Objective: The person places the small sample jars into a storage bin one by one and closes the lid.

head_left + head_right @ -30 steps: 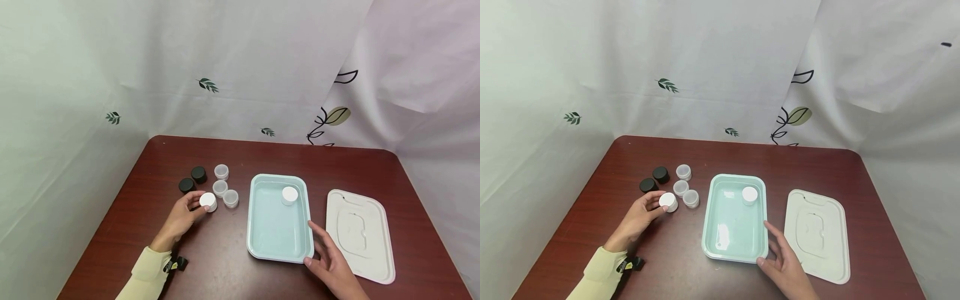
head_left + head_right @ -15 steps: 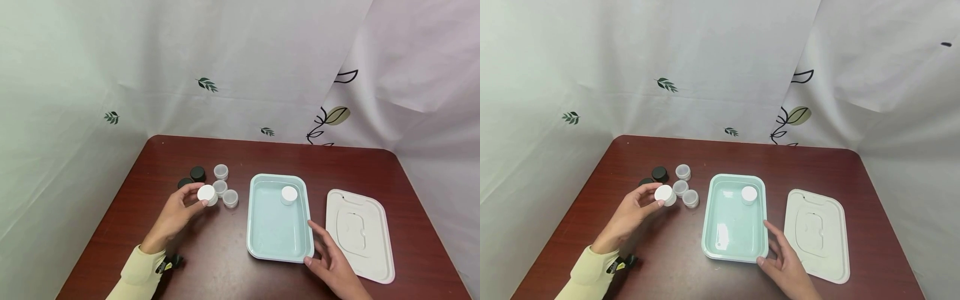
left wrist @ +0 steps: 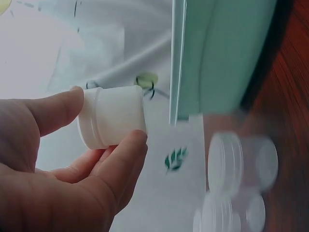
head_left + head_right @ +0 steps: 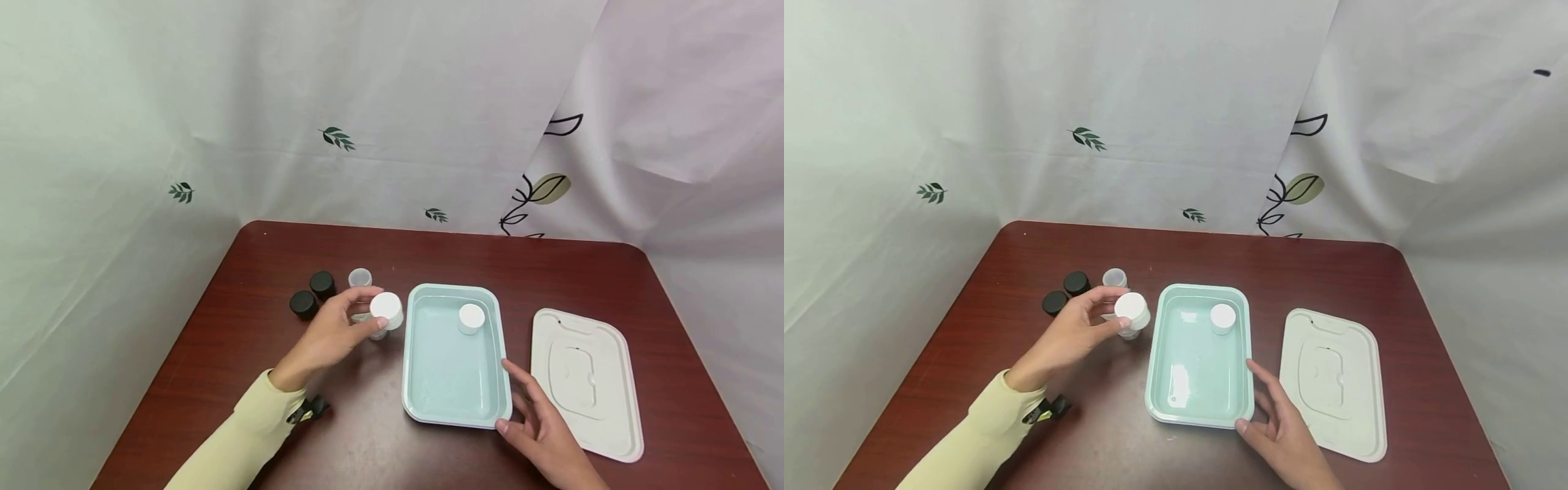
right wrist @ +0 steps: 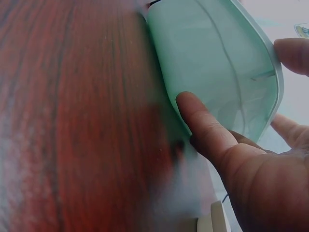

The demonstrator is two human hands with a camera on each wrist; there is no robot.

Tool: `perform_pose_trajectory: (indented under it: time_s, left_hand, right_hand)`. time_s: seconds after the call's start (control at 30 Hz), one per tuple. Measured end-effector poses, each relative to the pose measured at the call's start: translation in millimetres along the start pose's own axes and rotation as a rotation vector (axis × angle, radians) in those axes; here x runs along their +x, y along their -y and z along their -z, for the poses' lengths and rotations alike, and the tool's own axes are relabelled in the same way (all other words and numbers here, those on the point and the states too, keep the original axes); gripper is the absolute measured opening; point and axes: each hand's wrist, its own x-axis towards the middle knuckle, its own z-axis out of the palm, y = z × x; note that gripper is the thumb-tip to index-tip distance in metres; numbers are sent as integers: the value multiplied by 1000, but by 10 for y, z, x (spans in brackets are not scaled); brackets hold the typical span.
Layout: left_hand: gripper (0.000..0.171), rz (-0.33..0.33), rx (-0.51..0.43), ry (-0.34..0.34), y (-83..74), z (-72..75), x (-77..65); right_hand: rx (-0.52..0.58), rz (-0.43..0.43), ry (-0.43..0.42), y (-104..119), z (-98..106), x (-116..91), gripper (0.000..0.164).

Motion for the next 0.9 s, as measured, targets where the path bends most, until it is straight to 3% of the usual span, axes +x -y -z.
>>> perform_pose_trajectory:
  time_s: [0.4,0.9]
  left_hand:
    - [48,-36,101,85,-84,-583,344]
    - [46,-44,162,192,-149,-1027,554]
  right_hand:
    - [32,13,26,-44,6,0,84]
    - [23,36,29,-43,4,10,83]
